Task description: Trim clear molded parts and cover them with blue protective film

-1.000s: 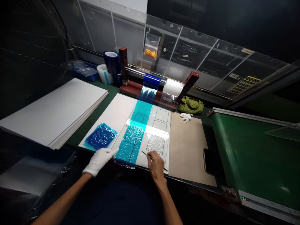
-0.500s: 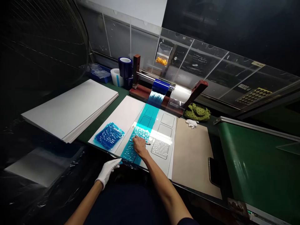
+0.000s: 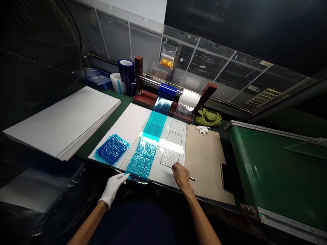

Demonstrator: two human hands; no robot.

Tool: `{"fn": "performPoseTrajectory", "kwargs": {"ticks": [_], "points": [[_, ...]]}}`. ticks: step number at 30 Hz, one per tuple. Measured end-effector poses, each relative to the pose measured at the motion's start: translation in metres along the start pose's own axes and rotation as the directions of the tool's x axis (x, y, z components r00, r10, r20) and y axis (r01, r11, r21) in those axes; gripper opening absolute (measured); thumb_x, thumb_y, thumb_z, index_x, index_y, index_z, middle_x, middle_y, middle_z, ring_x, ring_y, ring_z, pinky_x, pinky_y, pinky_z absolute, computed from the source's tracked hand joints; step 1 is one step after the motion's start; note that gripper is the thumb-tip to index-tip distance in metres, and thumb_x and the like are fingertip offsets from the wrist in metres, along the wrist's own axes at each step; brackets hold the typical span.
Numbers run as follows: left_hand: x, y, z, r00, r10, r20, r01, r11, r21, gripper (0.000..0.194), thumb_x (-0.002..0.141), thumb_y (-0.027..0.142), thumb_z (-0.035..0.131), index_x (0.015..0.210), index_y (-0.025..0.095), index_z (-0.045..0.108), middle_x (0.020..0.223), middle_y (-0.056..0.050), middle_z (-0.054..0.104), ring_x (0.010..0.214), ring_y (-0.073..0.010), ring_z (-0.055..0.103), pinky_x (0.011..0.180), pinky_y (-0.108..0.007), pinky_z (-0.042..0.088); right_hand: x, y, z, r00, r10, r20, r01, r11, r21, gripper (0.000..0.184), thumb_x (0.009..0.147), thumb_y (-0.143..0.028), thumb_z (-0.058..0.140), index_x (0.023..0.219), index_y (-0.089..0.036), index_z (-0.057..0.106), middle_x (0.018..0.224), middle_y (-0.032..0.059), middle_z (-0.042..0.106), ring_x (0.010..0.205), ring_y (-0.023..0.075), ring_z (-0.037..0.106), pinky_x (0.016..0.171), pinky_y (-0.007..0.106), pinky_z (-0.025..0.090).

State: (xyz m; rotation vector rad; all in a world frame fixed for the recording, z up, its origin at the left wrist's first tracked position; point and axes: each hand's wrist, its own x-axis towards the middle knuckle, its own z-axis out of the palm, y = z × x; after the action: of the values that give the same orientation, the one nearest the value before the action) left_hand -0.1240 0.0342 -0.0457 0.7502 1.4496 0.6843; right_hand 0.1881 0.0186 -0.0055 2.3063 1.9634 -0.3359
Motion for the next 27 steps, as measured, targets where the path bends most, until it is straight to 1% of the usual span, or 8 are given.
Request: {"fn": "performPoseTrajectory", "kwargs": {"ticks": [4,8,11,15,18,20,23,27], "points": [[-0.01,0.013,-0.006,0.999,0.04,0.011,-0.04,0.999,0.008,0.039,0.061,0.052,0.074,0.067,0.015,0.065,0.057,0.005,0.045,0.056,-0.0096,0.039,0.053,-0.021,0.031,-0.025,-0.002,0.01,0.988,0.109,-0.108,-0.081,0.968,0.236,0.015,0.087,-0.024,0.049,0.085,-0.022,0.064,0.087,-0.0001,0.068,0.079,0.0151,0.063,0.061,0.022,0.035],[0.001,0.011,-0.015,1.0,-0.006,0.021,0.005,1.0,0.017,0.041,0.06,0.053,0.074,0.067,0.013,0.065,0.054,0.005,0.042,0.052,-0.0086,0.035,0.049,-0.021,0.027,-0.028,-0.026,0.012,0.979,0.121,-0.166,-0.059,0.939,0.338,0.015,0.086,-0.023,0.05,0.085,-0.021,0.065,0.087,0.0002,0.068,0.08,0.0154,0.063,0.064,0.022,0.037],[0.012,0.004,-0.019,0.999,-0.03,0.023,0.03,0.999,0.021,0.043,0.057,0.053,0.076,0.069,0.012,0.068,0.054,0.004,0.045,0.053,-0.0091,0.036,0.049,-0.022,0.026,-0.008,-0.063,0.007,0.984,0.044,-0.173,0.012,0.95,0.311,0.017,0.089,-0.023,0.048,0.087,-0.021,0.065,0.088,0.0004,0.067,0.079,0.0135,0.062,0.064,0.021,0.036],[0.02,-0.004,-0.021,0.999,-0.042,0.023,0.041,0.999,0.02,0.049,0.053,0.055,0.076,0.077,0.013,0.071,0.06,0.001,0.052,0.057,-0.0105,0.041,0.051,-0.022,0.025,0.035,-0.118,0.005,0.991,-0.046,-0.126,0.072,0.976,0.206,0.021,0.092,-0.023,0.044,0.088,-0.021,0.065,0.09,0.0012,0.065,0.073,0.0119,0.059,0.057,0.022,0.03],[0.023,-0.008,-0.021,0.999,-0.045,0.024,0.045,0.999,0.021,0.05,0.054,0.056,0.075,0.08,0.013,0.071,0.061,0.001,0.052,0.058,-0.0107,0.042,0.052,-0.023,0.024,0.061,-0.144,0.011,0.992,-0.069,-0.102,0.086,0.98,0.179,0.024,0.092,-0.02,0.041,0.086,-0.02,0.065,0.087,0.003,0.064,0.069,0.0121,0.056,0.054,0.023,0.025],[0.025,-0.01,-0.022,0.998,-0.051,0.022,0.051,0.998,0.022,0.051,0.055,0.057,0.075,0.08,0.012,0.071,0.06,0.001,0.052,0.057,-0.0108,0.042,0.053,-0.023,0.024,0.071,-0.153,0.016,0.993,-0.084,-0.084,0.096,0.983,0.159,0.026,0.092,-0.017,0.039,0.083,-0.018,0.064,0.082,0.0041,0.062,0.067,0.0125,0.053,0.053,0.023,0.023],[0.028,-0.014,-0.022,0.998,-0.051,0.025,0.05,0.999,0.019,0.051,0.054,0.058,0.074,0.078,0.013,0.07,0.06,0.001,0.053,0.058,-0.0111,0.042,0.054,-0.023,0.025,0.078,-0.156,0.02,0.993,-0.101,-0.062,0.109,0.985,0.134,0.029,0.091,-0.013,0.036,0.08,-0.016,0.063,0.078,0.0049,0.059,0.067,0.0127,0.051,0.053,0.023,0.023],[0.021,-0.019,-0.024,0.998,-0.03,0.046,0.029,0.999,0.026,0.047,0.054,0.059,0.074,0.065,0.014,0.066,0.054,0.003,0.048,0.054,-0.0108,0.039,0.054,-0.024,0.024,0.081,-0.155,0.019,0.993,-0.103,-0.053,0.109,0.986,0.126,0.029,0.091,-0.015,0.036,0.079,-0.015,0.063,0.079,0.0052,0.06,0.067,0.0129,0.053,0.054,0.024,0.023]]}}
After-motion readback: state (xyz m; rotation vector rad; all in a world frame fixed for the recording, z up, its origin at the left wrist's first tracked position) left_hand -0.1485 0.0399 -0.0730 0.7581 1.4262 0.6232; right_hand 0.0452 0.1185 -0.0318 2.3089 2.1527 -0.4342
